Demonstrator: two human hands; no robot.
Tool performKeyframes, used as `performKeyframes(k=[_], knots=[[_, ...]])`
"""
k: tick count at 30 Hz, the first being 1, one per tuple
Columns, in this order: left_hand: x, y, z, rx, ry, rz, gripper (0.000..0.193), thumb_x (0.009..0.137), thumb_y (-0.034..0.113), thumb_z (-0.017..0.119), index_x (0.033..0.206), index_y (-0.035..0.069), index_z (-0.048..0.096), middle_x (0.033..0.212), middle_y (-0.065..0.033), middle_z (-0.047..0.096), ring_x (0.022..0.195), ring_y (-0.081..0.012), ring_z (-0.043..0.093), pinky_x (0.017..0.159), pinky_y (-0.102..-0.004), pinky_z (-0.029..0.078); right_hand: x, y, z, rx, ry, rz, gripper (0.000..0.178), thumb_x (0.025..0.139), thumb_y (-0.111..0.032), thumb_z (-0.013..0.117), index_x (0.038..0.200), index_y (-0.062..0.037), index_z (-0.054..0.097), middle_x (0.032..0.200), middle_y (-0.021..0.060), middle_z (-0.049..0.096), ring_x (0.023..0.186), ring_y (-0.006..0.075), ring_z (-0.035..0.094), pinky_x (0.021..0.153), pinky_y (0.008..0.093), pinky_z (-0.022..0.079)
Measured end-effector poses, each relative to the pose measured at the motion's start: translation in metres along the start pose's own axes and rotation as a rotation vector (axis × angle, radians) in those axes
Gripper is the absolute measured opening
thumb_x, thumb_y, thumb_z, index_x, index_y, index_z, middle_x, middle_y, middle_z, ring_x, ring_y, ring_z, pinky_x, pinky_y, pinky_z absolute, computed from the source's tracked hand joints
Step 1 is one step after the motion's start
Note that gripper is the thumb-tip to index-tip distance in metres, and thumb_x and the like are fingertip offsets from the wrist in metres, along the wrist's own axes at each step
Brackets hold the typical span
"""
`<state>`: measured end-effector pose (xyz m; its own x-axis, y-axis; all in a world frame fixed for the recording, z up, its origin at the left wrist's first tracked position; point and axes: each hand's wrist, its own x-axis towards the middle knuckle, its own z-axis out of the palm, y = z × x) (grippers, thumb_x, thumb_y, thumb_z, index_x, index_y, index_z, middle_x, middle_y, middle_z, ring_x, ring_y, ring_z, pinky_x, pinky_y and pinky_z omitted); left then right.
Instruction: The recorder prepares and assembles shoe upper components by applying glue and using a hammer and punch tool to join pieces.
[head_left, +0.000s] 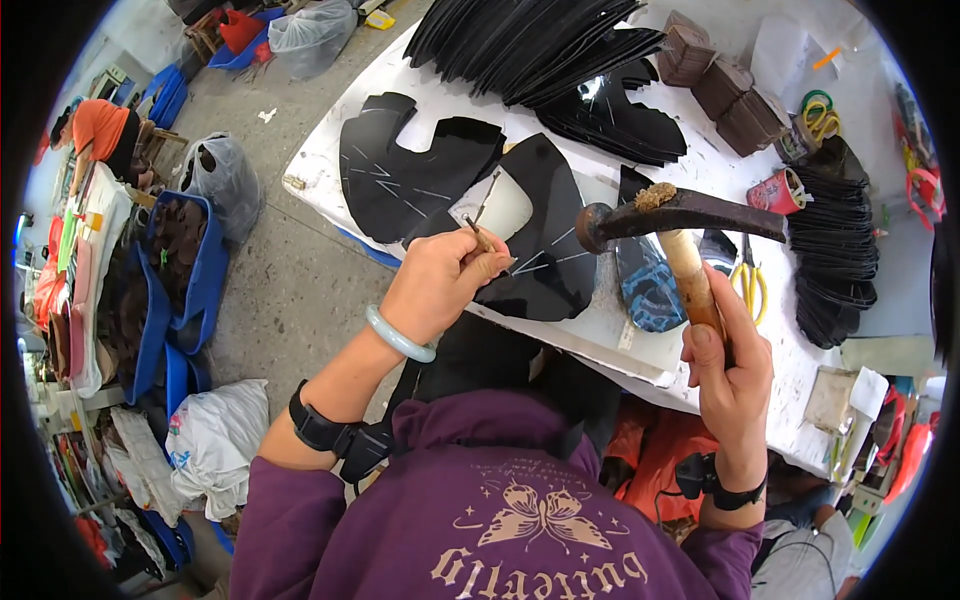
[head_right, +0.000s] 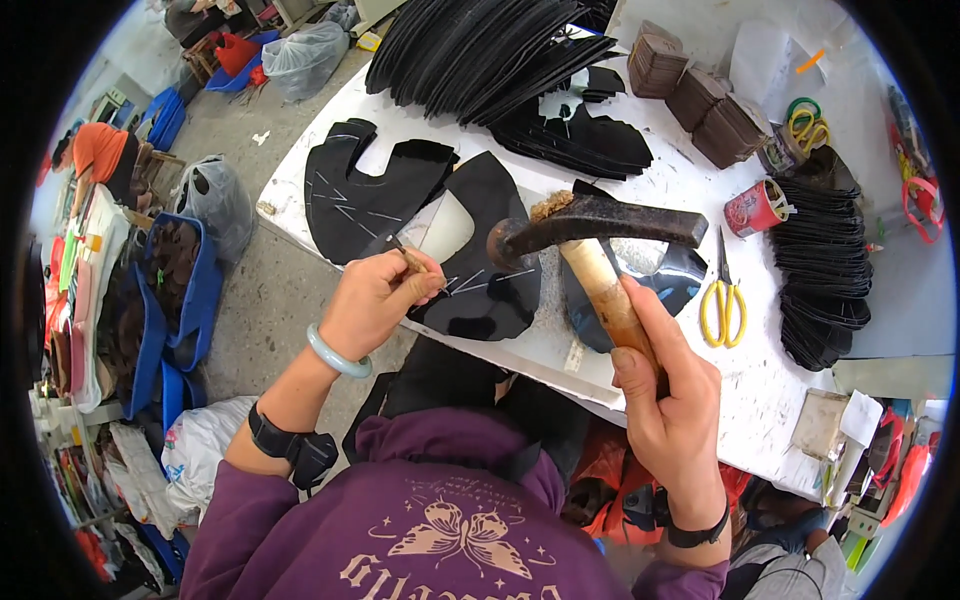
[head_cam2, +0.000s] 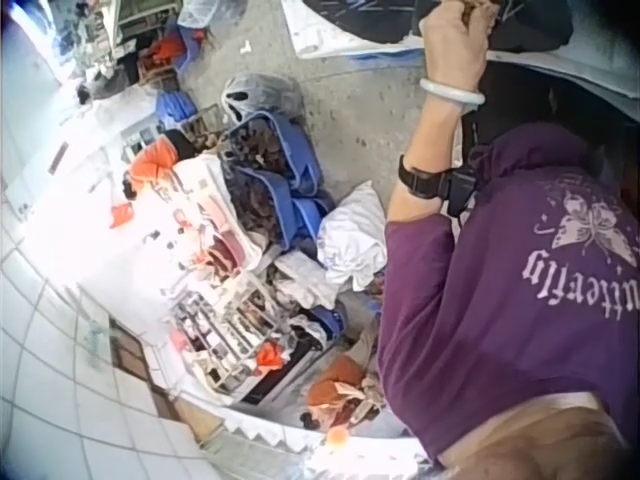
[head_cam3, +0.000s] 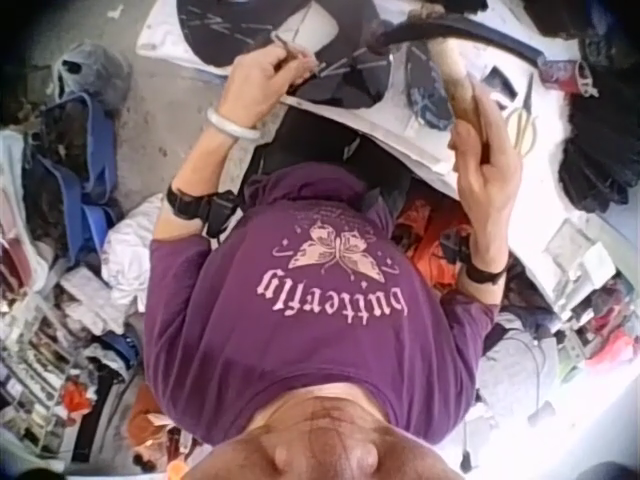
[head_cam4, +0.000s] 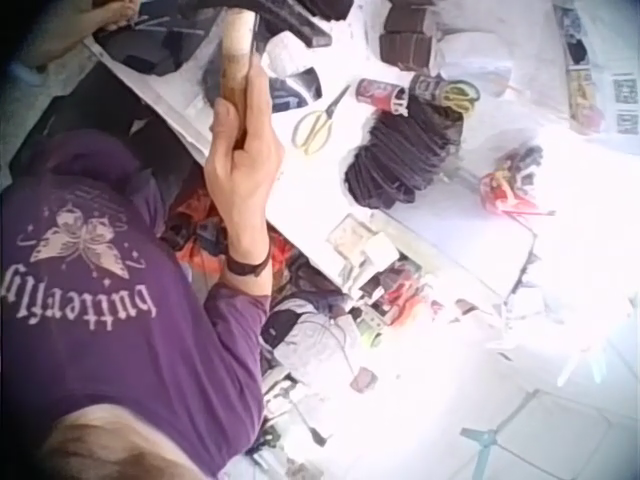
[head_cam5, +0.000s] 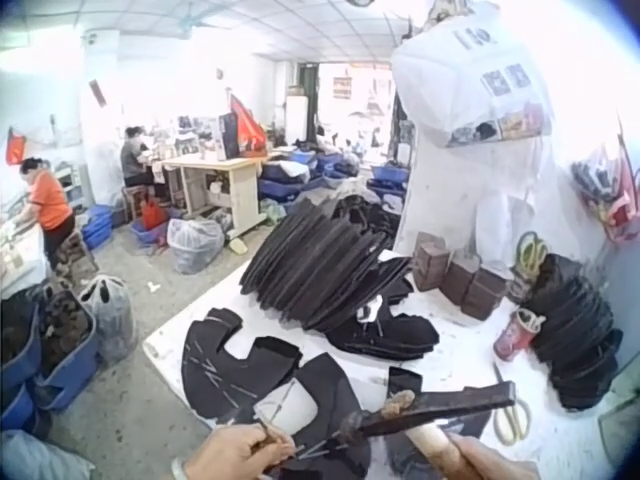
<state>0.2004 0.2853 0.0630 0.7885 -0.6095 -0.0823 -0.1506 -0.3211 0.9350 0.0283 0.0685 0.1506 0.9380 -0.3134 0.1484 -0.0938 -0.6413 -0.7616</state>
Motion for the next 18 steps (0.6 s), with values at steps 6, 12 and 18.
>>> performKeyframes(k=[6,12,18], knots=[[0.002,0.007,0.002,0.106,0.009,0.082,0.012,0.085,0.009,0.062,0.085,-0.003,0.063,0.069,-0.0035,0.061,0.062,-0.0058,0.053,0.057,-0.0218,0.044,-0.001,0.003,-0.001,0.018,-0.002,0.007,0.041,0.092,-0.015,0.051,0.131,-0.0034,0.046,0.065,0.0013,0.054,0.051,0.0047,0.046,0.045,0.0187,0.037],[0.002,0.008,0.005,0.198,0.054,0.206,0.013,0.084,0.01,0.063,0.084,-0.002,0.063,0.071,-0.0084,0.063,0.059,-0.0123,0.057,0.056,-0.0249,0.045,0.002,-0.006,-0.004,0.069,-0.009,0.062,0.039,0.087,-0.003,0.055,0.126,-0.0013,0.051,0.088,0.0095,0.064,0.062,0.011,0.054,0.06,0.0242,0.046],[-0.002,0.012,0.01,0.36,0.059,0.345,0.012,0.081,0.011,0.063,0.08,0.0,0.061,0.074,-0.0136,0.062,0.066,-0.0283,0.061,0.059,-0.0313,0.047,0.006,-0.032,-0.011,0.221,0.138,0.008,0.047,0.089,-0.016,0.055,0.13,0.0025,0.043,0.074,0.0078,0.059,0.056,0.0076,0.049,0.051,0.0208,0.04]])
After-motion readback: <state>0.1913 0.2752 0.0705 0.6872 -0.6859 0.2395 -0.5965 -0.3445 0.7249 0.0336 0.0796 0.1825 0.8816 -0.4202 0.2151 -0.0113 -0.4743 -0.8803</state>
